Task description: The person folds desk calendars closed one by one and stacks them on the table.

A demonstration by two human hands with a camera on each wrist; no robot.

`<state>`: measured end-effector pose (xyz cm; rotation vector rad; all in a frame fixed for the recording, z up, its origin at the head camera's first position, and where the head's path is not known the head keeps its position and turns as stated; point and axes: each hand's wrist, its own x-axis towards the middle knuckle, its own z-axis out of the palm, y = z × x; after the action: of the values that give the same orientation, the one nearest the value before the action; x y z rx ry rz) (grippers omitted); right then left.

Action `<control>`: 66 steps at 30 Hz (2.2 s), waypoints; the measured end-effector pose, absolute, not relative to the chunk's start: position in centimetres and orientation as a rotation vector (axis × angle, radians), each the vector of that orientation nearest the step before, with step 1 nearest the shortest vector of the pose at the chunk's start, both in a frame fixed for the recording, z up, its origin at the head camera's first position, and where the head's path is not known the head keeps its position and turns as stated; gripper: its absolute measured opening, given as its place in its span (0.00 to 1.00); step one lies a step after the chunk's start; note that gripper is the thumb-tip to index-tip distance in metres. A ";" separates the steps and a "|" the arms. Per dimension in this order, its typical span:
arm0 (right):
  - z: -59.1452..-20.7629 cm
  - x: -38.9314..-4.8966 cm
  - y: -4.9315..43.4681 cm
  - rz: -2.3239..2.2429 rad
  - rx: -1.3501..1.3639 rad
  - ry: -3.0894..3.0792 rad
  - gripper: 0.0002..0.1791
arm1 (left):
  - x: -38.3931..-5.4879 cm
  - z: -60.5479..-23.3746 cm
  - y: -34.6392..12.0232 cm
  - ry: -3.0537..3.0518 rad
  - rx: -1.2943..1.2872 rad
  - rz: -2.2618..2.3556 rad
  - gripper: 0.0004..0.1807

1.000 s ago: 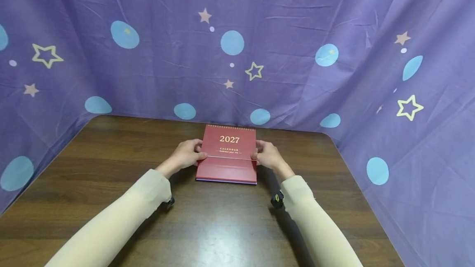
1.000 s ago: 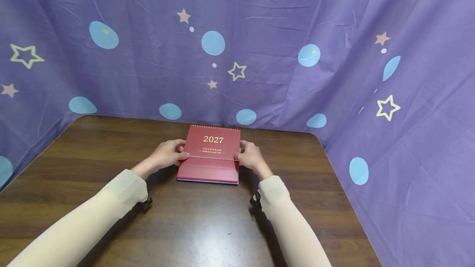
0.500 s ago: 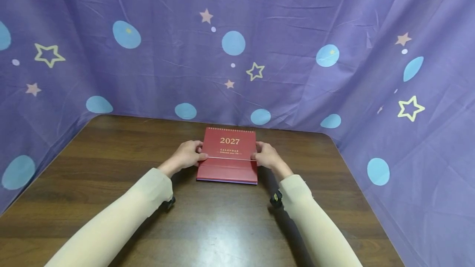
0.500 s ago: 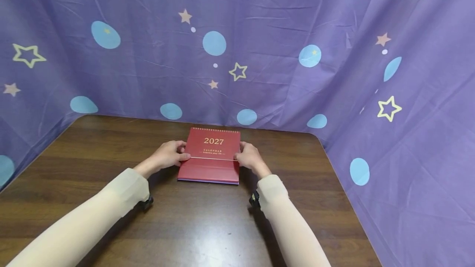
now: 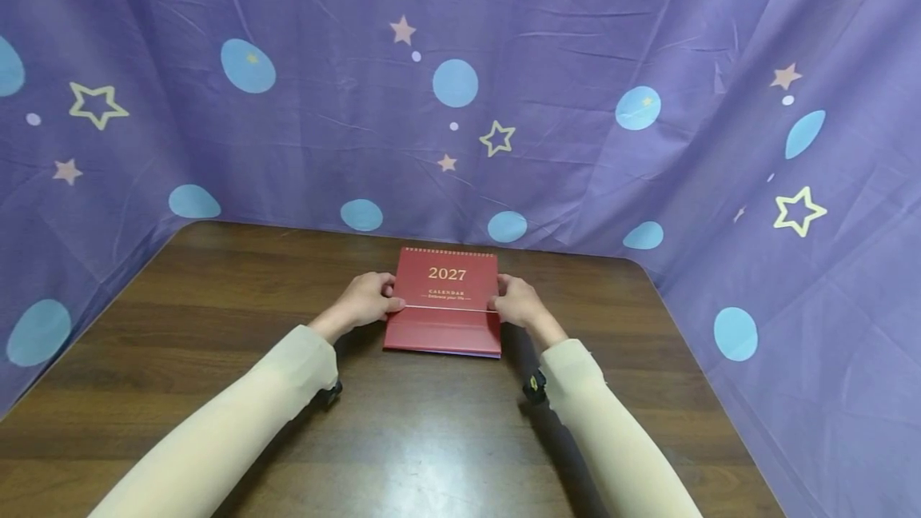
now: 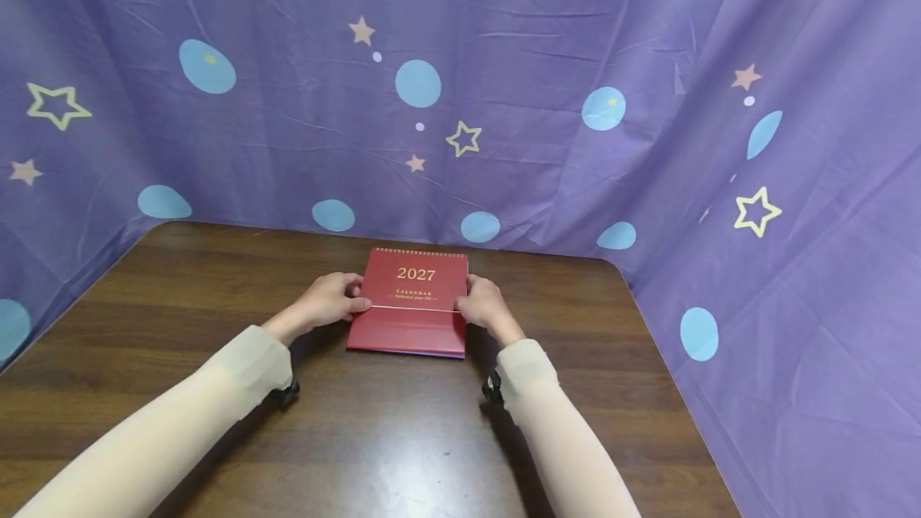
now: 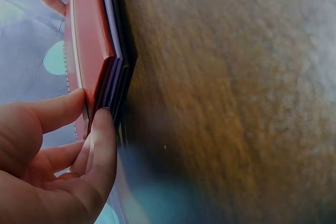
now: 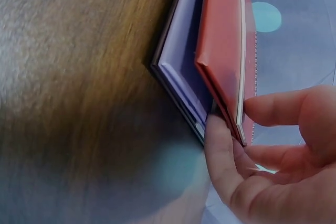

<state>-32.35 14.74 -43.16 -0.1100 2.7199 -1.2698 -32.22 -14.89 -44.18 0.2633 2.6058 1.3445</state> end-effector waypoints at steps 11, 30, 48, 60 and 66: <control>-43.3 -32.3 14.9 -1.282 -0.099 2.710 0.32 | -32.5 -44.2 -14.7 2.667 0.317 1.278 0.24; -43.5 -32.3 15.0 -1.241 -0.099 2.680 0.32 | -32.5 -44.1 -14.5 2.767 0.358 1.138 0.19; -43.6 -32.4 14.7 -1.302 -0.075 2.646 0.31 | -31.9 -43.9 -14.7 2.756 0.326 1.141 0.26; -43.5 -32.7 14.8 -1.221 -0.089 2.693 0.32 | -31.5 -44.3 -14.4 2.559 0.221 1.351 0.27; -43.6 -32.8 14.7 -1.080 -0.123 2.799 0.32 | -31.3 -44.2 -14.3 2.561 0.201 1.346 0.28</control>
<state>-32.82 14.71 -43.56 -0.1226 2.7989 -1.0802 -31.26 -14.31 -44.21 0.2012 2.5605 1.3460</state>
